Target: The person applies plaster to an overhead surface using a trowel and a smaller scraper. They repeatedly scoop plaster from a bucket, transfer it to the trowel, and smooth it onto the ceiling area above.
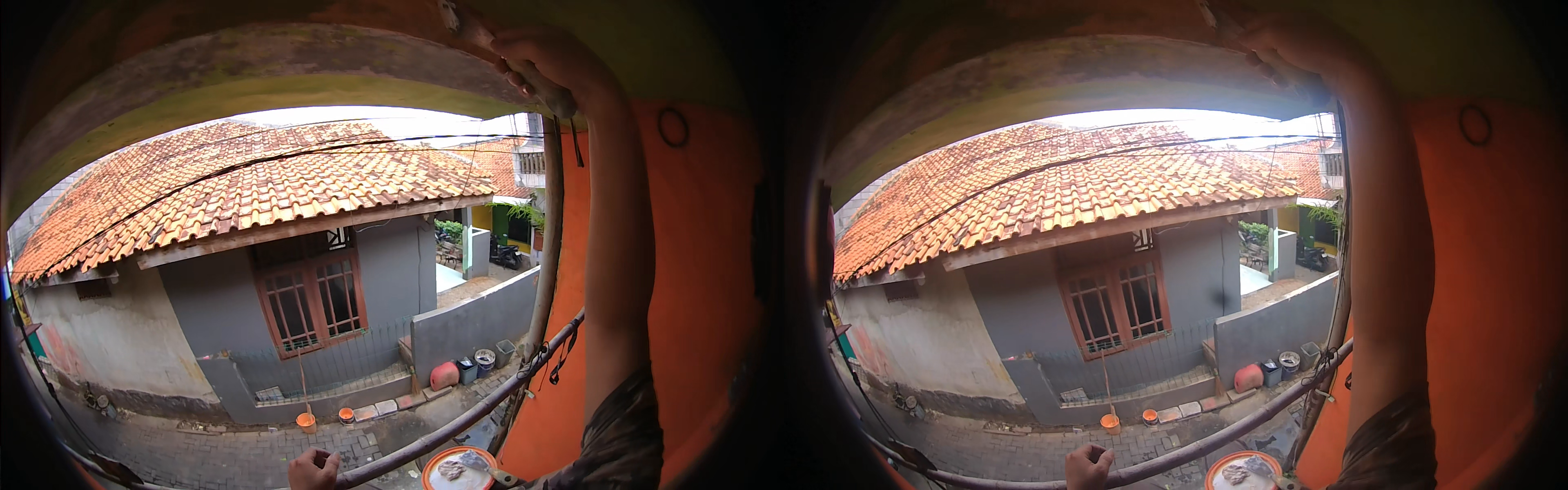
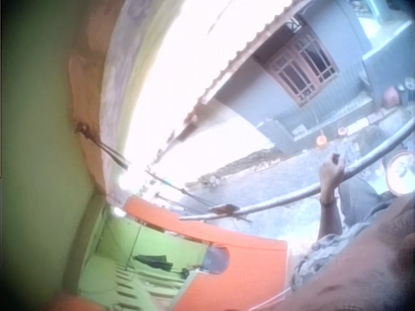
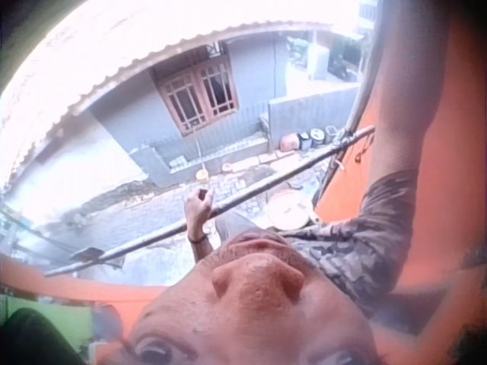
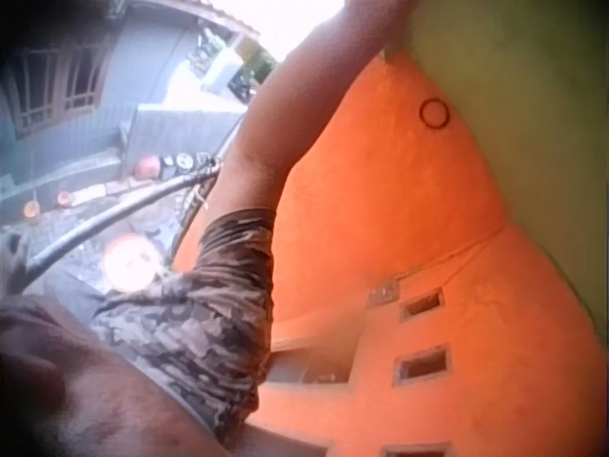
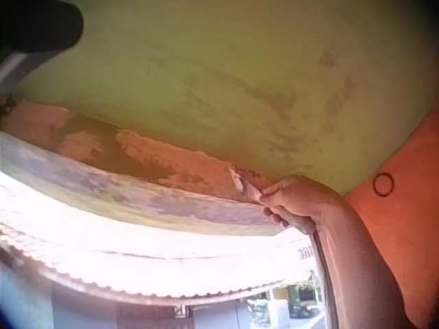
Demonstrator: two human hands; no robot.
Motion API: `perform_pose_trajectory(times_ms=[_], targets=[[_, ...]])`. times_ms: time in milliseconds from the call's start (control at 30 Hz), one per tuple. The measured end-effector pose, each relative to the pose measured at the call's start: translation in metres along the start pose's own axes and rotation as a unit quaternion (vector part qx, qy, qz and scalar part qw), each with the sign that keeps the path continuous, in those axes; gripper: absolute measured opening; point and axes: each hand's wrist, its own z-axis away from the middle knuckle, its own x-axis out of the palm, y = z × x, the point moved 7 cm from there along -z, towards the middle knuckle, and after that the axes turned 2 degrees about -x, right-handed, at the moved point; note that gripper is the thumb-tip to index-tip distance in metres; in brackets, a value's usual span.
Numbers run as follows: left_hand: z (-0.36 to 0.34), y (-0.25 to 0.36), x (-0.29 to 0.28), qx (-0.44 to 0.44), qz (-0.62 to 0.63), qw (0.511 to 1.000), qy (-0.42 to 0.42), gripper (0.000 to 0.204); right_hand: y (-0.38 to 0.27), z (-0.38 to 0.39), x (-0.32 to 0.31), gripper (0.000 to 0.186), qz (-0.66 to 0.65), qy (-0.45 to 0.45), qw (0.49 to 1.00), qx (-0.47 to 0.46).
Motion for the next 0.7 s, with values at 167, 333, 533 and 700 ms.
perform_pose_trajectory(times_ms=[167,333,533,700], targets=[[0.001,0.003,0.002,0.029,0.011,0.999,0.012,0.031,0.031,0.016,-0.011,0.025,-0.257,-0.012,0.966,0.003],[0.003,0.003,-0.001,0.025,0.012,0.999,0.016,0.030,0.056,0.010,-0.005,0.025,-0.336,-0.056,0.940,-0.007],[0.000,-0.003,0.000,0.005,0.000,1.000,0.015,0.029,0.068,0.013,0.001,0.025,-0.365,0.047,0.930,0.026],[0.000,0.005,-0.001,-0.006,-0.011,1.000,0.005,0.028,0.064,0.010,-0.008,0.024,-0.227,0.085,0.970,-0.030]])
